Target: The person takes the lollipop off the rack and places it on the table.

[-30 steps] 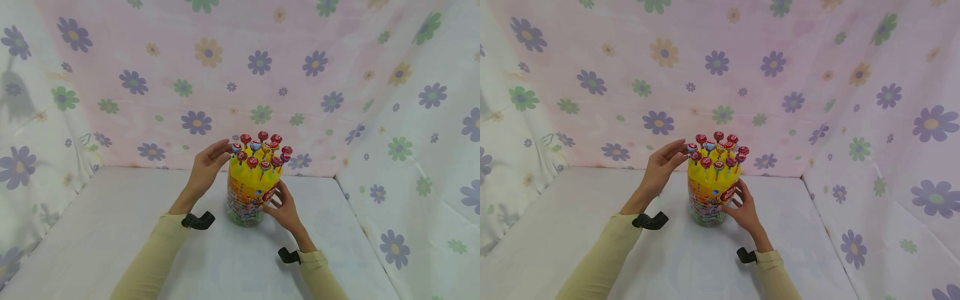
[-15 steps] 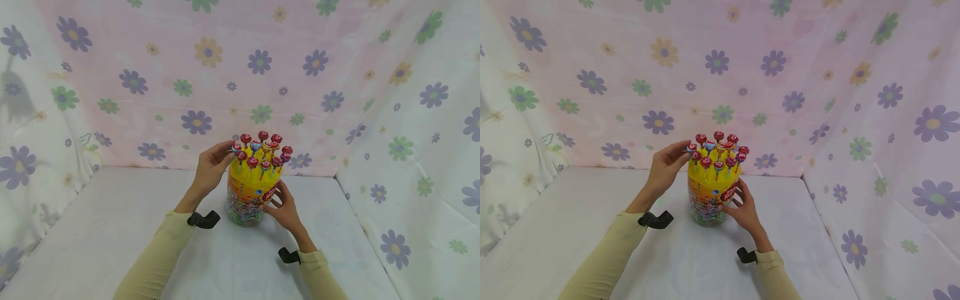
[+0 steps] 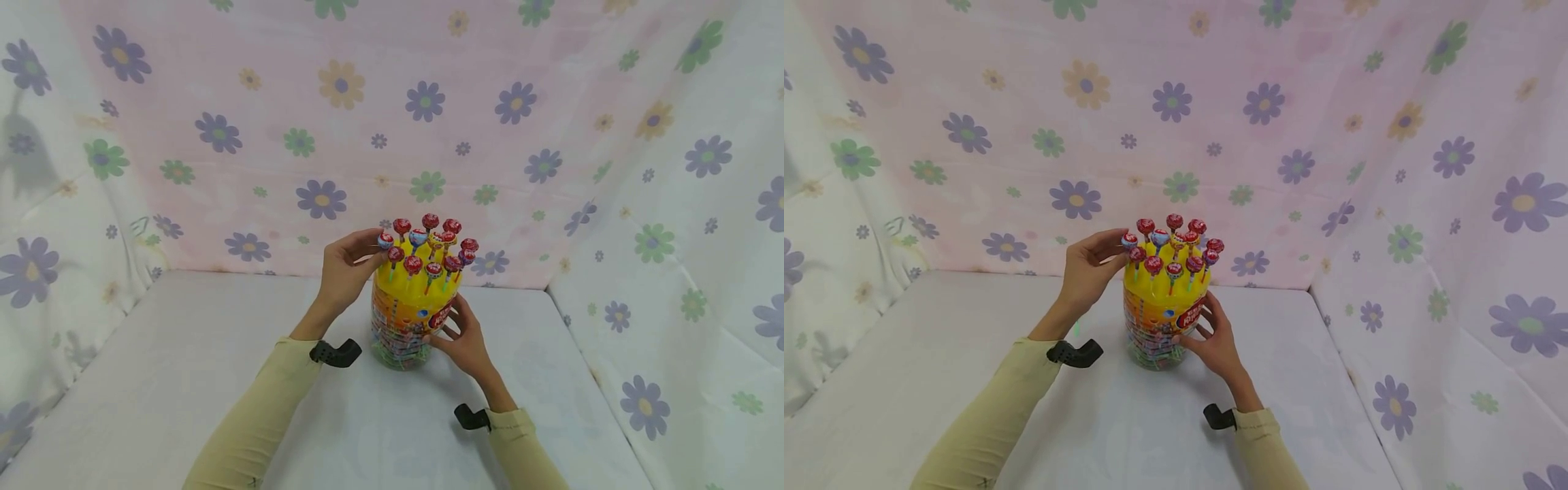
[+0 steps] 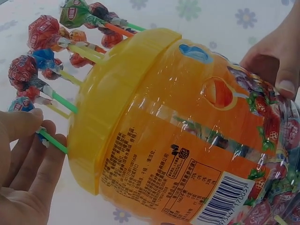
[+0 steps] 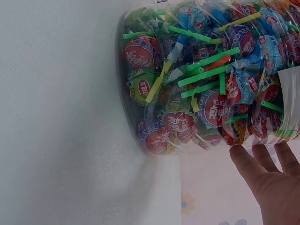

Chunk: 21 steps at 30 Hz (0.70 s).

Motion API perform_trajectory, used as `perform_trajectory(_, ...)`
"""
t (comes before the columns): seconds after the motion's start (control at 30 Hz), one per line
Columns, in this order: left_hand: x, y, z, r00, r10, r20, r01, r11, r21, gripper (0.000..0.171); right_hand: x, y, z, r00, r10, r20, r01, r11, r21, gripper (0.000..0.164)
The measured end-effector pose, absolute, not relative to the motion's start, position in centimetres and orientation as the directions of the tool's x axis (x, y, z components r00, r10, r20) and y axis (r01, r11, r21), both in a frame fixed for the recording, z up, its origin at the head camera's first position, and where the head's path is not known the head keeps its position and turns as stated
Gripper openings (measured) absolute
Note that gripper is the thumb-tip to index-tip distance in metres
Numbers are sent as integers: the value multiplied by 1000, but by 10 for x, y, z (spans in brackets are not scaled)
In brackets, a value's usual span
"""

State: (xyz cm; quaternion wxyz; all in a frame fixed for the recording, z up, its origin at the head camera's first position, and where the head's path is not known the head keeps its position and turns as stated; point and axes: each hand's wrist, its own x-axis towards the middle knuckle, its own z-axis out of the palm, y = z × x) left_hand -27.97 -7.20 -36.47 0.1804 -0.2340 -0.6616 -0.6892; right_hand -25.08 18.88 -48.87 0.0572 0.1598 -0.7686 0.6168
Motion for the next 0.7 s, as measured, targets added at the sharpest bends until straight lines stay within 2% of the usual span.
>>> perform_trajectory(0.33, -282, -70, -360, -790, 6, 613, 610, -90, 787, 33, -253, 189, -489, -948, -181, 262, -296, 194, -935, 97)
perform_trajectory(0.7, -281, -79, -348, -759, -7, 651, 646, -124, 753, 33, -252, 191, -488, -933, -198, 302, -338, 188, -922, 96)
